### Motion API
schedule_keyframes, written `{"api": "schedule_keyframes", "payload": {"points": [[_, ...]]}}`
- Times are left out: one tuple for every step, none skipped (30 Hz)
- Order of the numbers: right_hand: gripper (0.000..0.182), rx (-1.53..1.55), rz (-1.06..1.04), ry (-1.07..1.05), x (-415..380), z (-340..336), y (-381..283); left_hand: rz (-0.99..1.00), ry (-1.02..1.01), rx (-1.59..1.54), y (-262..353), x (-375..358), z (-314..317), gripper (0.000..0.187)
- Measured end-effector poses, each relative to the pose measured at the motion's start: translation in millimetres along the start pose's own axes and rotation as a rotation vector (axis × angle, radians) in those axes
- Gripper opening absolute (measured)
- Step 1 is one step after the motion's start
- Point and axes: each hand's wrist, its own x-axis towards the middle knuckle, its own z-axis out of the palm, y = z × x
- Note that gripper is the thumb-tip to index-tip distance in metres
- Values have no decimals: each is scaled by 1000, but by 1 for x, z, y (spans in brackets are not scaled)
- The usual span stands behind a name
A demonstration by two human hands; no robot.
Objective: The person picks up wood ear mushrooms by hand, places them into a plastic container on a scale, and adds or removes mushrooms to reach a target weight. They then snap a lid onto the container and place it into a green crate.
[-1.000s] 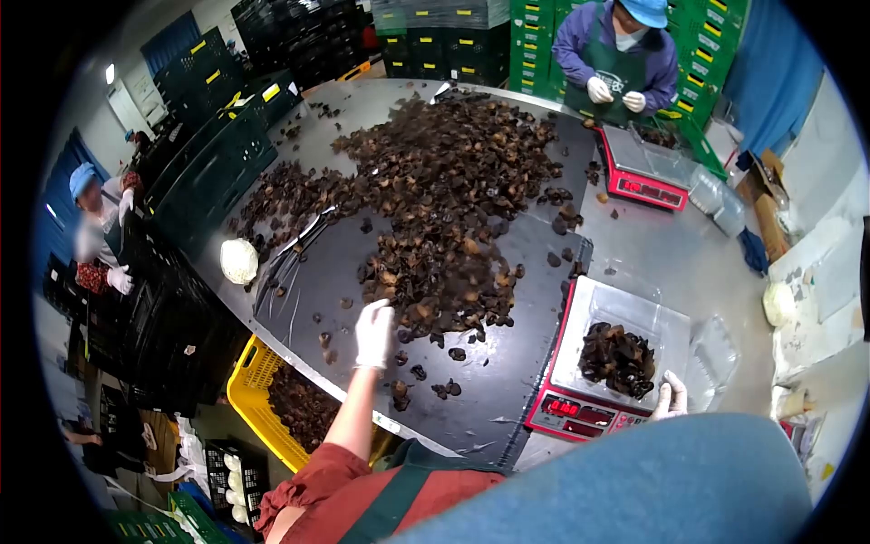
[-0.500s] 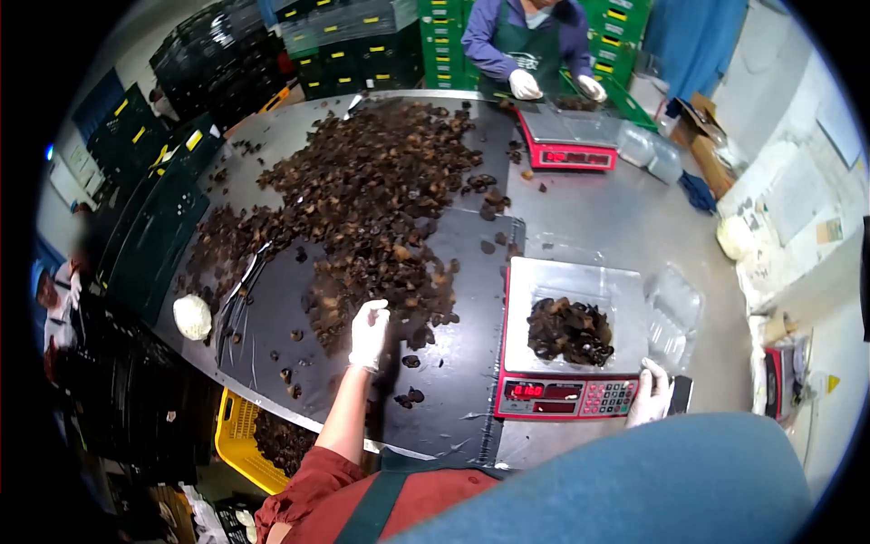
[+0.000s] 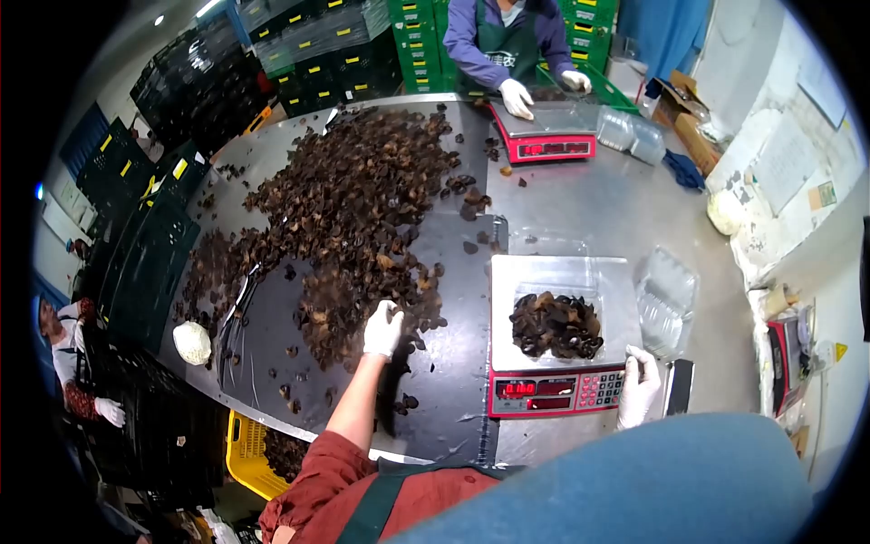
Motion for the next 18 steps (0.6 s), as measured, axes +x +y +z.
{"api": "schedule_keyframes", "payload": {"points": [[17, -1, -9, 4, 1, 1, -1, 31, 3, -123, -2, -1, 1, 26], [17, -14, -27, -4, 1, 3, -3, 33, -30, -285, -4, -2, 4, 23], [17, -31, -43, -7, 1, 4, -6, 35, -71, -449, 3, -5, 4, 22], [17, -53, -57, -7, 1, 4, -9, 34, -119, -615, 23, -11, 3, 20], [16, -96, -114, -3, 2, 5, -8, 60, -186, -640, 42, -17, 1, 19], [16, -89, -110, -6, 3, 7, -12, 83, -253, -666, 80, -31, -10, 19], [16, -82, -107, -11, 4, 10, -16, 105, -319, -690, 103, -38, -11, 19], [15, -43, -91, -8, 4, 13, -16, 314, -260, -579, 96, -33, 9, 21], [16, -51, -128, -11, 4, 15, -17, 362, -288, -487, 135, -45, -1, 20], [16, -33, -111, -21, 4, 17, -21, 495, -273, -439, 163, -51, -3, 21], [17, -13, -97, -32, 3, 18, -25, 627, -253, -390, 183, -55, 1, 22], [17, -16, -123, -27, 4, 20, -23, 722, -206, -303, 195, -56, 9, 23], [17, -6, -113, -27, 3, 20, -23, 816, -155, -215, 206, -59, 17, 25], [17, 4, -104, -29, 3, 19, -24, 817, -204, -207, 218, -63, 21, 28], [17, 13, -93, -29, 3, 18, -24, 900, -237, -136, 222, -64, 25, 31], [16, 13, -109, -20, 4, 16, -22, 940, -270, -60, 224, -66, 30, 33], [16, -2, -121, -11, 4, 14, -19, 977, -303, 17, 222, -69, 35, 35], [16, -17, -134, -3, 4, 11, -17, 938, -366, 63, 220, -73, 33, 41]]}}
